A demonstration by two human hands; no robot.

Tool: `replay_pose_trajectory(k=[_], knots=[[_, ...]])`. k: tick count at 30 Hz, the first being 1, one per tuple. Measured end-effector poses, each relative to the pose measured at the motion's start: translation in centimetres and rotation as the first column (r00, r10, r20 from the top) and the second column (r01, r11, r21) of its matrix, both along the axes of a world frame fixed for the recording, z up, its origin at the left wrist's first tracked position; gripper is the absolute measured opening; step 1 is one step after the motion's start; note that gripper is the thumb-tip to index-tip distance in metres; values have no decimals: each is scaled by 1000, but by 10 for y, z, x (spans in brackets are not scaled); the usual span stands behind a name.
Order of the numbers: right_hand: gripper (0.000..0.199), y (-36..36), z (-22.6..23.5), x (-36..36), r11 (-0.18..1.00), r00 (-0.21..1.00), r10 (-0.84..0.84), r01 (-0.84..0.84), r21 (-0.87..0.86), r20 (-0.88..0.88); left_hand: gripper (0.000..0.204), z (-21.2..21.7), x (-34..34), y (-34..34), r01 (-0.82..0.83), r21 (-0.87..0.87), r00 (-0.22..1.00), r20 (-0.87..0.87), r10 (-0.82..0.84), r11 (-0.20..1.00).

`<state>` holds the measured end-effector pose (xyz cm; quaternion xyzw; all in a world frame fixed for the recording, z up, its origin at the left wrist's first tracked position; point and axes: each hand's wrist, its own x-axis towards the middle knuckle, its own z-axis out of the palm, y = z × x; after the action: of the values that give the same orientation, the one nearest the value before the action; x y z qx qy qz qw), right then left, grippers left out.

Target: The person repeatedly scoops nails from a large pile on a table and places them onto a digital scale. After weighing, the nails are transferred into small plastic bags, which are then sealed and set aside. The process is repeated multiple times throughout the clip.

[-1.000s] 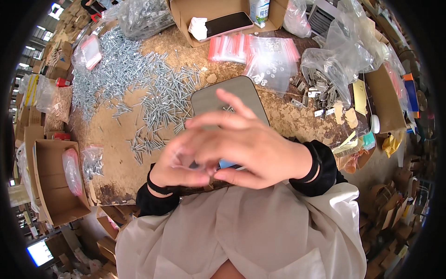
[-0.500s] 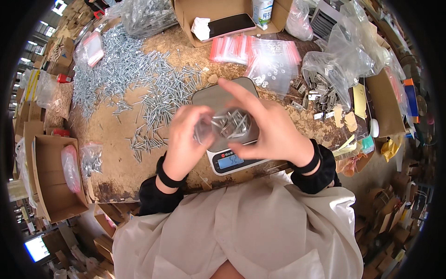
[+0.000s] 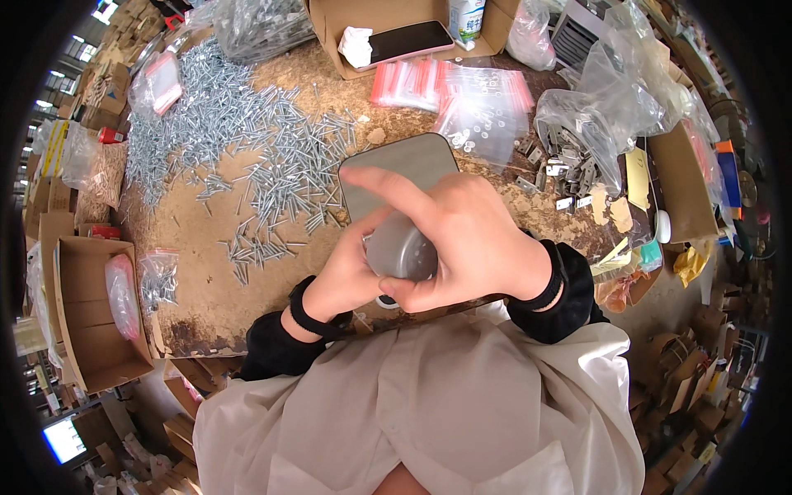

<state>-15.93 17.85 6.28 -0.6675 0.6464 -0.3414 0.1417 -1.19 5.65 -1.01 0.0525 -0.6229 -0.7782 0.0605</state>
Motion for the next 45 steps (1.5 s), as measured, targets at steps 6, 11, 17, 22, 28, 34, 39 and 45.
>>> replay_pose_trajectory(k=[6, 11, 17, 22, 28, 34, 39, 45], knots=[[92, 4, -12, -1, 999, 936, -44, 35, 31, 350, 47, -1, -1, 0, 6, -27, 999, -49, -7, 1000], [82, 17, -21, -5, 994, 673, -75, 105, 5, 735, 30, 16, 3, -1, 7, -73, 998, -61, -12, 997], [70, 23, -38, -18, 954, 907, -276, 299, -25, 319, 26, 13, 2, 0, 1, -178, 995, -94, -18, 984], [68, 12, -42, -6, 954, 962, -267, 254, -159, -62, 26, 7, 4, -2, -5, -245, 992, -124, -26, 969], [29, 15, -23, 11, 957, 965, -114, 43, -286, -236, 26, 8, 4, 1, -80, -234, 987, -151, 45, 969], [33, 21, -30, 4, 956, 952, -86, -3, -292, -294, 32, 3, 5, -2, -59, -187, 993, -109, 39, 981], [31, 15, -27, 11, 952, 952, -124, 34, -305, -281, 36, 6, 5, 0, -54, -188, 992, -118, 32, 981], [28, 21, -36, 11, 943, 962, -102, 12, -333, -254, 58, -1, 5, 1, -63, -149, 989, -140, 42, 987]])
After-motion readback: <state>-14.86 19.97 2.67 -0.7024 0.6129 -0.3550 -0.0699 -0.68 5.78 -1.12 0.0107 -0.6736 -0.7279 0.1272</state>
